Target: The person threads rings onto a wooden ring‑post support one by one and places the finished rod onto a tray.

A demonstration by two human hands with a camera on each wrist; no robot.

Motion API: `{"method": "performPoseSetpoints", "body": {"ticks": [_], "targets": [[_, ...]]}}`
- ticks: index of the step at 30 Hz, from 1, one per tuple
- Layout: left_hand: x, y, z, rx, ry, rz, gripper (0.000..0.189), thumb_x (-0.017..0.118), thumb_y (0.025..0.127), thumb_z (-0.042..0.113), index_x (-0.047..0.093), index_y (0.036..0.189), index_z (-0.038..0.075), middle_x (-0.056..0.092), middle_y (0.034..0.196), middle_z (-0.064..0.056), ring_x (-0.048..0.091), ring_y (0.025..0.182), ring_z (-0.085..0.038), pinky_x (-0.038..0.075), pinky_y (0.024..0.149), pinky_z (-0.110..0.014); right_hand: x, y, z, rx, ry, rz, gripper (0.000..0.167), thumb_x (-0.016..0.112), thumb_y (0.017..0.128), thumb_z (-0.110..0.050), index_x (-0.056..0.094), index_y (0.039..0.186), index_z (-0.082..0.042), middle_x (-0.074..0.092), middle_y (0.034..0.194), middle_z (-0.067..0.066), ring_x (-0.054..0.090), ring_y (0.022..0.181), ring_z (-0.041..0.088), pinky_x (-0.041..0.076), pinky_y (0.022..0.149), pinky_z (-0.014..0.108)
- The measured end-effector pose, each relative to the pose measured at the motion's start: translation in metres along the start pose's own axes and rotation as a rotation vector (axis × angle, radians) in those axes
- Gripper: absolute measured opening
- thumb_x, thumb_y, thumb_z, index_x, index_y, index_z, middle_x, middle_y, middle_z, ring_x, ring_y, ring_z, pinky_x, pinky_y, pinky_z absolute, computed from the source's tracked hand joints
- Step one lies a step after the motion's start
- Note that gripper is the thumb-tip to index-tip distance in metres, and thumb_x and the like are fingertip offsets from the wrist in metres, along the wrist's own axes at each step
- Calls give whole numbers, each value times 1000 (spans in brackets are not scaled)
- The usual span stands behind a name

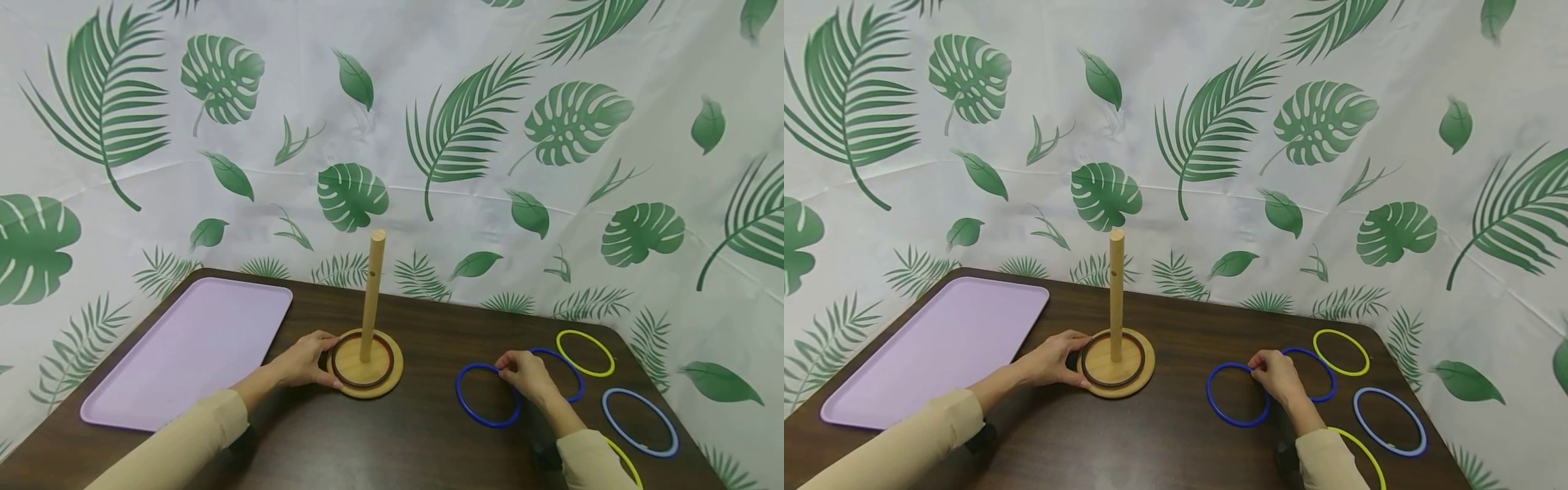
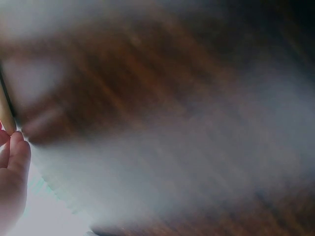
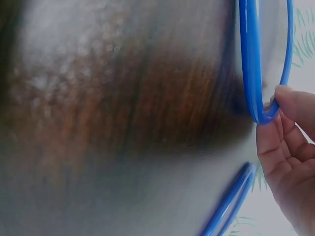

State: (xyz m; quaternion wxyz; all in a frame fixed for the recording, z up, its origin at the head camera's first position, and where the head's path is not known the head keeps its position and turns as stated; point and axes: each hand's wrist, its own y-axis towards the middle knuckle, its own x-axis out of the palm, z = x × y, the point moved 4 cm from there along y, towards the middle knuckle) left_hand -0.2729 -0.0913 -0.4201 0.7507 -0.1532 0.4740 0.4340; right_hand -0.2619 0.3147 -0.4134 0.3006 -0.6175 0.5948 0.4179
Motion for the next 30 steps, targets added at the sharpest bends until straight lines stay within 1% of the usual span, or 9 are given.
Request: {"method": "performPoseSetpoints", "body": {"ticks": [3,7,11,14,18,22,24,26,30], "targets": [[0,0,0,2,-2,4,84,84,66,38,52,125,-14,54,122,-27,52,114,-40,42,96,-51,-2,-1,0,5,0,27,5,71,77,0,67,80,-2,65,73,2,56,68,13,46,63,30],[1,0,-1,-2,-6,2,84,84,67,37,52,125,-14,54,123,-27,52,115,-40,42,96,-51,-6,2,-2,24,34,81,6,70,79,-3,67,82,1,66,74,4,55,66,12,45,60,28],[1,-1,0,-8,-7,-7,84,84,67,37,51,126,-13,54,124,-26,51,115,-40,42,96,-52,-14,7,-10,38,89,132,6,67,82,-4,67,85,1,67,75,6,55,64,11,44,56,24],[2,-1,0,-15,-9,-12,84,84,67,37,51,126,-13,53,124,-26,51,115,-40,42,96,-52,-22,11,-20,53,134,183,7,67,83,-4,68,88,1,68,75,8,55,64,8,43,57,21],[2,-1,0,-9,-9,-9,84,84,67,37,51,126,-13,53,124,-26,52,115,-40,42,96,-51,-32,19,-36,66,236,238,11,67,85,-6,69,93,2,68,78,10,54,65,3,43,59,18],[1,0,0,2,-3,-3,84,84,67,37,51,126,-13,54,123,-27,52,114,-40,43,96,-51,-40,26,-57,58,371,229,17,64,88,-8,66,99,5,67,81,10,55,66,1,46,60,16],[1,0,-1,3,0,-2,84,84,67,37,51,126,-14,54,123,-27,52,115,-40,42,96,-51,-43,29,-68,55,448,224,20,63,90,-9,65,101,7,66,80,7,56,67,0,47,61,16],[0,1,-2,6,7,-1,85,84,67,38,51,125,-14,54,123,-27,52,115,-41,42,96,-51,-46,33,-77,58,519,223,22,63,90,-10,63,103,9,64,77,0,56,68,0,48,63,15],[-1,0,-1,1,7,-1,84,83,67,37,51,125,-14,54,123,-27,51,115,-41,42,96,-51,-53,39,-98,48,608,228,25,62,90,-10,61,105,10,59,73,-9,56,69,1,48,64,15]]}}
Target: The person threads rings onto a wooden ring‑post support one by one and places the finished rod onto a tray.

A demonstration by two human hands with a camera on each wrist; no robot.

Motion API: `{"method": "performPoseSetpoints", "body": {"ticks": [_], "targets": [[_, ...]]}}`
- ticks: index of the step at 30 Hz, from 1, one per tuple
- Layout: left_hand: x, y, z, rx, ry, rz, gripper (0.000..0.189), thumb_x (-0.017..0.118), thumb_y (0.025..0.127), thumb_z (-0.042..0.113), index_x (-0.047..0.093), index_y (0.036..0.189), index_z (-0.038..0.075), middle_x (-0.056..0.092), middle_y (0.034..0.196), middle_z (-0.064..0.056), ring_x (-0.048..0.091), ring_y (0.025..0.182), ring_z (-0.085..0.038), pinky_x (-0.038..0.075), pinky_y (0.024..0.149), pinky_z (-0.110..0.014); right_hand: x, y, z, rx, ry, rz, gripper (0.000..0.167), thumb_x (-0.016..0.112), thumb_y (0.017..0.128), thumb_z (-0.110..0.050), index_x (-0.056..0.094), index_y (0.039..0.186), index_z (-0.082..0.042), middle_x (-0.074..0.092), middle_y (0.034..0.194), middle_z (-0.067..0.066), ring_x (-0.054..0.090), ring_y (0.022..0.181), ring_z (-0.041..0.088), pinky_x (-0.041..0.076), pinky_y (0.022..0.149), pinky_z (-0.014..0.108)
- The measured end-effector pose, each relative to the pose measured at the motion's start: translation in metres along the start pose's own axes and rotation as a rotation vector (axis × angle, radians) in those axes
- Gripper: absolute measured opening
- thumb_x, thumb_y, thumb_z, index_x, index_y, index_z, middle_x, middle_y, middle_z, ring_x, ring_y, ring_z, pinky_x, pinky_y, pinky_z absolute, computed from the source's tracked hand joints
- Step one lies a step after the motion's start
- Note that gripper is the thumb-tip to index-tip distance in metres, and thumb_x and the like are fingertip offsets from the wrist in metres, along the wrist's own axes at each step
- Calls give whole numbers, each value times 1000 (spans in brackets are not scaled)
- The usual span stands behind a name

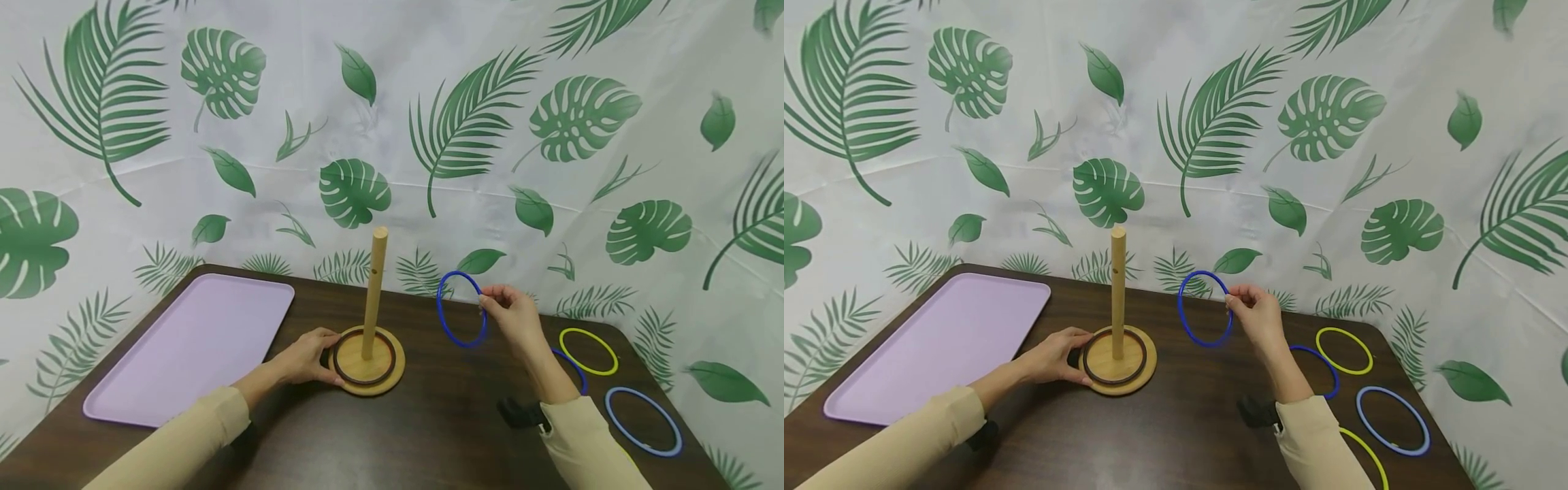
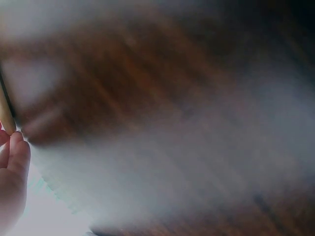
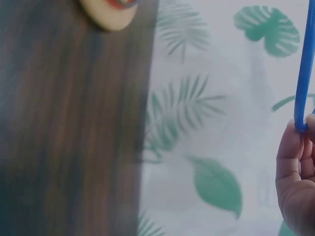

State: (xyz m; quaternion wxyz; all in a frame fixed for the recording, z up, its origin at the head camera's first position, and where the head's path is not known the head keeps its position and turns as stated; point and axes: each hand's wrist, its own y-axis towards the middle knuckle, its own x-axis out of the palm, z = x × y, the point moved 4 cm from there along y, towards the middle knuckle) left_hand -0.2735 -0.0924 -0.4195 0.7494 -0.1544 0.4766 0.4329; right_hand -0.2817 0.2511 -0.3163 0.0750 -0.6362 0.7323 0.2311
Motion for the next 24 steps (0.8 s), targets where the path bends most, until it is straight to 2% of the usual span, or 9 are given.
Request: {"method": "performPoseSetpoints", "body": {"ticks": [6,12,24], "targets": [[-2,1,2,-15,-7,-7,84,83,68,38,51,126,-13,53,124,-27,50,116,-41,41,97,-52,7,6,-30,-14,91,-7,28,62,91,-11,59,108,10,59,74,-10,58,71,3,50,68,16],[-1,0,2,-26,-9,-11,84,83,67,39,52,126,-12,53,124,-26,50,116,-40,41,98,-51,13,10,-50,-20,146,-8,27,61,91,-11,59,109,9,60,75,-9,60,71,4,52,67,16],[-1,-2,3,-38,1,-9,87,83,67,41,51,127,-13,52,125,-25,49,117,-42,40,97,-53,32,17,-87,-119,237,6,22,62,89,-4,60,106,12,60,72,-10,57,66,3,52,65,15]]}}
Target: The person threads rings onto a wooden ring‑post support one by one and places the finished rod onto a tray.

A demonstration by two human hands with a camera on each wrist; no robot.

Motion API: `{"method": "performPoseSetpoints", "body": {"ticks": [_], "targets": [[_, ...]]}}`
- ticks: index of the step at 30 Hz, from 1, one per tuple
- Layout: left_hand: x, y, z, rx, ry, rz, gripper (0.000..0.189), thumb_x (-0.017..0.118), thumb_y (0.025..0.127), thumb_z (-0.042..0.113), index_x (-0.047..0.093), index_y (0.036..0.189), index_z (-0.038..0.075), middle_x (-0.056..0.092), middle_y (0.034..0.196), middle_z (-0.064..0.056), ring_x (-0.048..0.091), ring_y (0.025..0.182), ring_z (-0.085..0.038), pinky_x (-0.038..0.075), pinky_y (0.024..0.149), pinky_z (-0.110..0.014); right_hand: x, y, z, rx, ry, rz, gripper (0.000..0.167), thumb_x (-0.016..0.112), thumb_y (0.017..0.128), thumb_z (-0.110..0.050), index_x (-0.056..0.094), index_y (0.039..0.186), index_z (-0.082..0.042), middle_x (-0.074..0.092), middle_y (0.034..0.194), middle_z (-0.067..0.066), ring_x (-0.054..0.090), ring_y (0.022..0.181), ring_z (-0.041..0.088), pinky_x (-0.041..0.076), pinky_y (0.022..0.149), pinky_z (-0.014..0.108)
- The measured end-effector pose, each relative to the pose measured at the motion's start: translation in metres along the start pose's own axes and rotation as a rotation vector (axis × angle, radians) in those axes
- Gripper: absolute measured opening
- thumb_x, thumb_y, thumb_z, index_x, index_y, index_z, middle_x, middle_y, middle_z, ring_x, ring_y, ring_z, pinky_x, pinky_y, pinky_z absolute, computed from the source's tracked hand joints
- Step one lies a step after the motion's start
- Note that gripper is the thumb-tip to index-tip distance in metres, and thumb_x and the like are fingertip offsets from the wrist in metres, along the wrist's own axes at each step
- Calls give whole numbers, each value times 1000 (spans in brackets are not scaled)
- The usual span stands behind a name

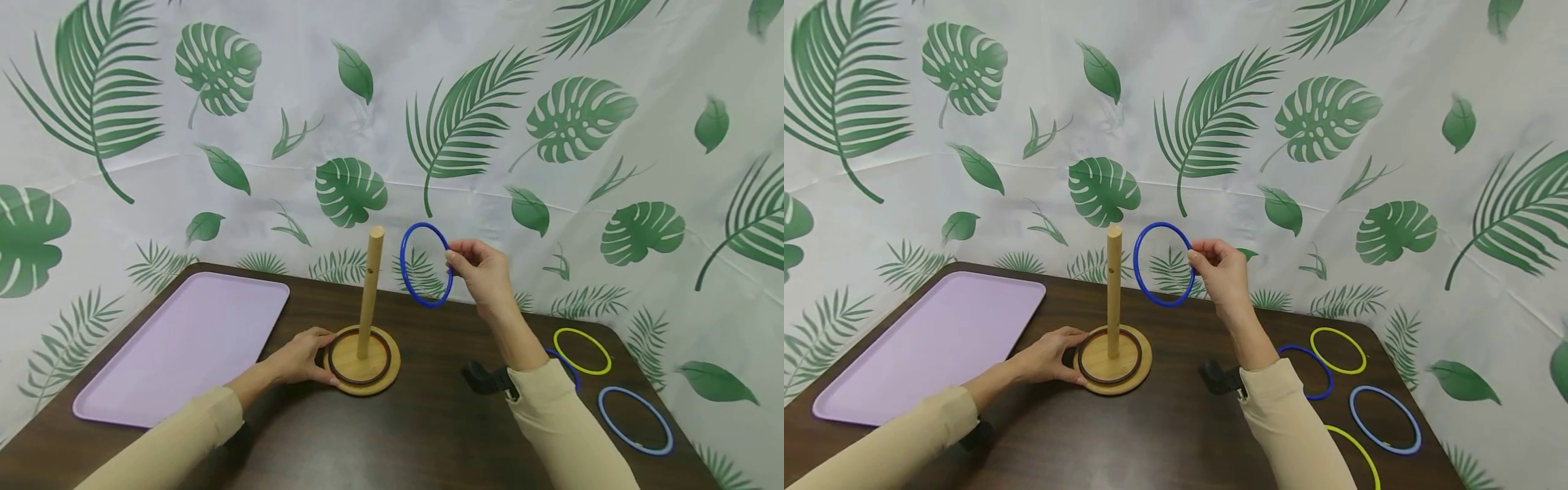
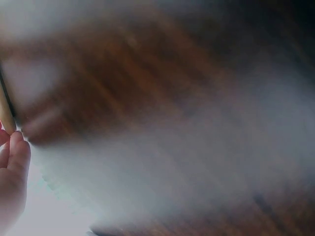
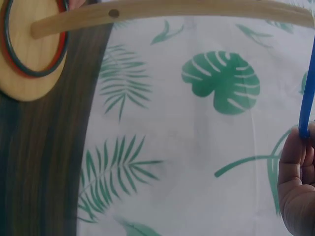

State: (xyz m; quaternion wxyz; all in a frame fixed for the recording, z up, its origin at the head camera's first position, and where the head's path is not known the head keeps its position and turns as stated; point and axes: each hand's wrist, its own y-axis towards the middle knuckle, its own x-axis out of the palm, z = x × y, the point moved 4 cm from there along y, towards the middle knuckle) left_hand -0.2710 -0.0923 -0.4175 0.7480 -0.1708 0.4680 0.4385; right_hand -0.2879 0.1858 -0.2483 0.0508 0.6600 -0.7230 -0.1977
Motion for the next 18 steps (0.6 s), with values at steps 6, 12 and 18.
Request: {"method": "performPoseSetpoints", "body": {"ticks": [6,12,18], "targets": [[3,-4,0,17,0,5,86,83,66,39,51,127,-13,53,124,-26,51,115,-41,42,96,-52,13,-1,-6,-12,20,-24,22,62,89,-3,60,105,11,60,73,-8,58,66,5,52,64,16],[8,-5,-1,33,-10,1,86,83,67,40,51,126,-14,53,123,-26,52,114,-42,43,94,-52,25,-1,-8,-2,2,-50,21,62,90,-6,61,104,9,59,77,-3,58,71,10,52,66,17],[1,-3,1,76,-29,53,87,82,67,44,52,124,-15,55,119,-28,53,110,-44,44,92,-53,34,6,-14,-29,-4,-49,19,63,89,-5,63,102,9,59,77,-2,56,71,9,51,64,17]]}}
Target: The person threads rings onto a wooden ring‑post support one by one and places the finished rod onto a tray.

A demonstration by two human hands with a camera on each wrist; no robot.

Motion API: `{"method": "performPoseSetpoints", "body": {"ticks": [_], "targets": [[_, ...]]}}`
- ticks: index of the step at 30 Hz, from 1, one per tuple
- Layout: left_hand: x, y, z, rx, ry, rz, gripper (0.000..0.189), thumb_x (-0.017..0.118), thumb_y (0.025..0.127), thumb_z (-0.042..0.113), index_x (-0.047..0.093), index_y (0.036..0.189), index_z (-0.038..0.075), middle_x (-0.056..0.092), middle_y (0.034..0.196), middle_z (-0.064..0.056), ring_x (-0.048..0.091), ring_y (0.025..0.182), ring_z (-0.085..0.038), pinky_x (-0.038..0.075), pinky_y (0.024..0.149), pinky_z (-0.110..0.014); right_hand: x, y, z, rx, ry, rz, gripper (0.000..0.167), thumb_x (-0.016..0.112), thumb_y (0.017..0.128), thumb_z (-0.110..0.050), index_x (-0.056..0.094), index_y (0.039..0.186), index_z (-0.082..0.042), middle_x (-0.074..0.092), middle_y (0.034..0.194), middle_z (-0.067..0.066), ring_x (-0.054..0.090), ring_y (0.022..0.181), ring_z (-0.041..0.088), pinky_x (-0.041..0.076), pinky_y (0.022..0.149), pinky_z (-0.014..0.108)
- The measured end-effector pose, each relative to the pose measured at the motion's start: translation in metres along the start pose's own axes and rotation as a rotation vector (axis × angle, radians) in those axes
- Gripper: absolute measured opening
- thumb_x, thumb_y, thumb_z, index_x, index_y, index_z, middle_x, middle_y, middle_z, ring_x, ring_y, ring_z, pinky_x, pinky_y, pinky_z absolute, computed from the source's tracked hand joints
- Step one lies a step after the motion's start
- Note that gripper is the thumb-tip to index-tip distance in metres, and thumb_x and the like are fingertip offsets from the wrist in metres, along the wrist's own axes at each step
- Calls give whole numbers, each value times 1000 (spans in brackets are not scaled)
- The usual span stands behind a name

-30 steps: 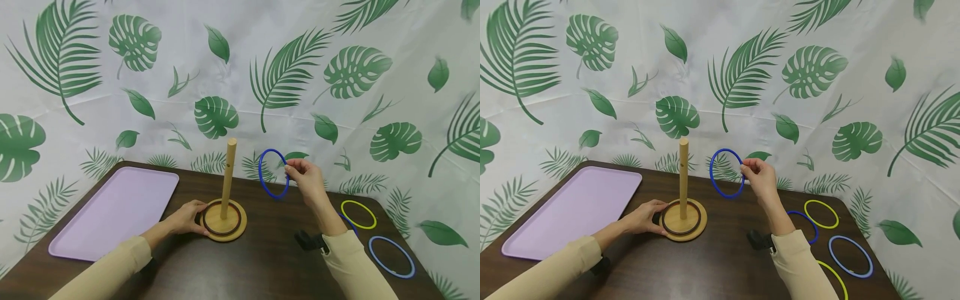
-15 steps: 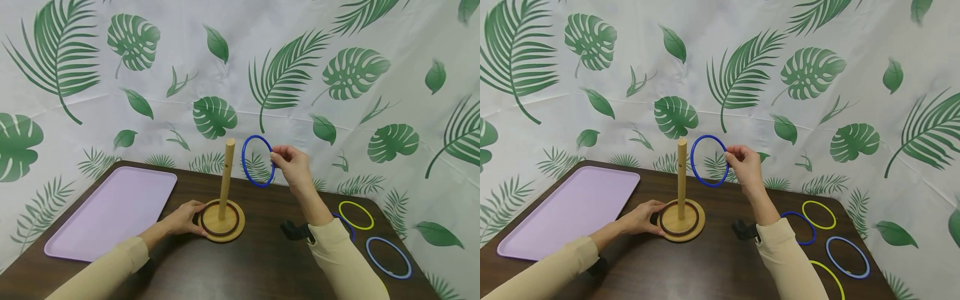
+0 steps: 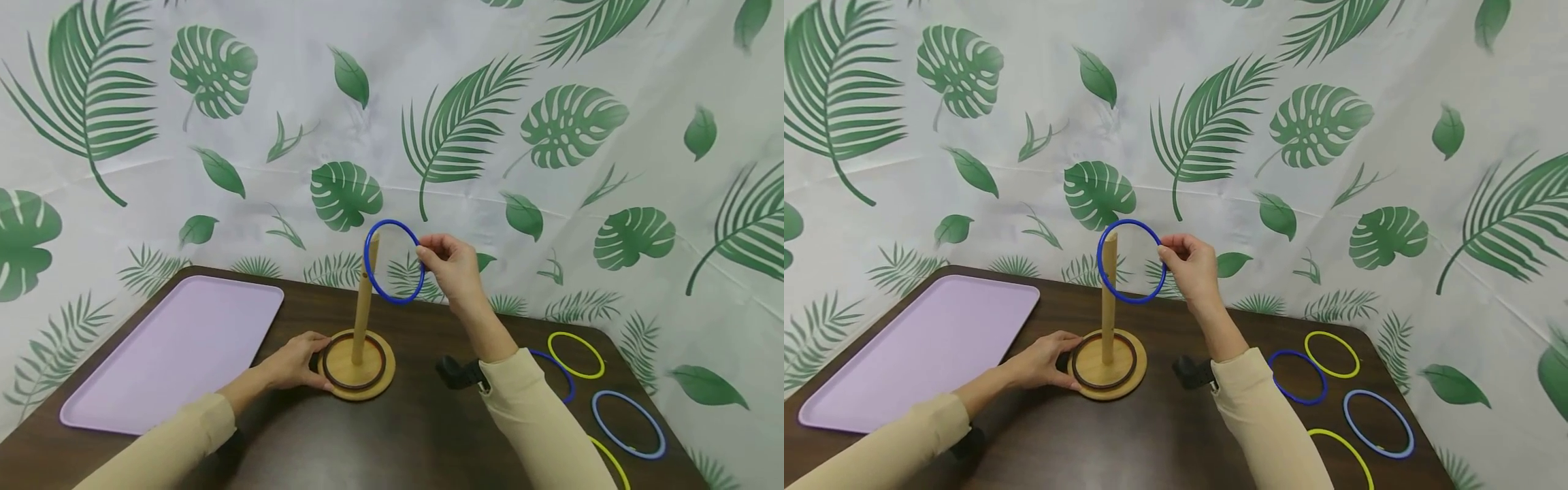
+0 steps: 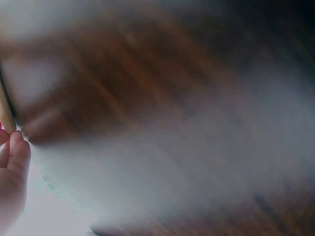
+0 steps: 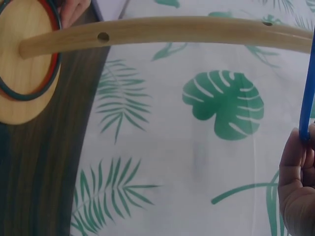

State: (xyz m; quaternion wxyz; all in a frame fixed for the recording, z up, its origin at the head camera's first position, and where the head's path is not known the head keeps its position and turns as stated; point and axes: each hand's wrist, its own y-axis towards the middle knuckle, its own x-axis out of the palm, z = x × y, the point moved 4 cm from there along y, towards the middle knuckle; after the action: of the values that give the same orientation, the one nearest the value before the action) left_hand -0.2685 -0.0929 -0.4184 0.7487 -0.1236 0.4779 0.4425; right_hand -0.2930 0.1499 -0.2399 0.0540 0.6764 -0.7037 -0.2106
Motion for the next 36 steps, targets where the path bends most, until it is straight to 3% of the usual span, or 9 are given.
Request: {"method": "performPoseSetpoints", "body": {"ticks": [4,12,17,24,36], "targets": [[-2,0,-2,49,5,27,87,77,70,50,53,123,-15,56,117,-27,54,107,-43,46,90,-50,5,3,-1,-1,-14,7,18,63,89,-5,63,100,9,58,75,-2,56,69,9,50,62,16],[-2,5,0,-19,22,-27,86,83,67,40,51,125,-14,54,122,-27,52,114,-42,43,95,-51,13,4,2,-3,-57,6,15,63,88,-3,64,98,8,59,74,1,56,69,12,49,60,16],[-3,4,0,-15,40,-33,86,83,67,39,51,125,-15,54,122,-27,52,114,-41,43,94,-51,18,2,12,25,-87,-7,13,63,88,-2,65,97,7,61,77,4,56,70,11,49,61,15],[-2,3,0,-20,45,-34,86,83,67,39,50,125,-15,54,122,-26,52,114,-41,43,95,-51,26,-11,44,56,-206,-29,12,64,87,-2,68,95,5,66,83,16,53,66,6,45,58,15],[-2,1,0,-14,32,-32,87,83,67,40,50,125,-16,54,123,-26,51,114,-41,42,96,-51,42,-47,115,116,-443,-68,5,69,82,-5,70,85,-1,67,69,6,55,57,7,45,53,21]]}}
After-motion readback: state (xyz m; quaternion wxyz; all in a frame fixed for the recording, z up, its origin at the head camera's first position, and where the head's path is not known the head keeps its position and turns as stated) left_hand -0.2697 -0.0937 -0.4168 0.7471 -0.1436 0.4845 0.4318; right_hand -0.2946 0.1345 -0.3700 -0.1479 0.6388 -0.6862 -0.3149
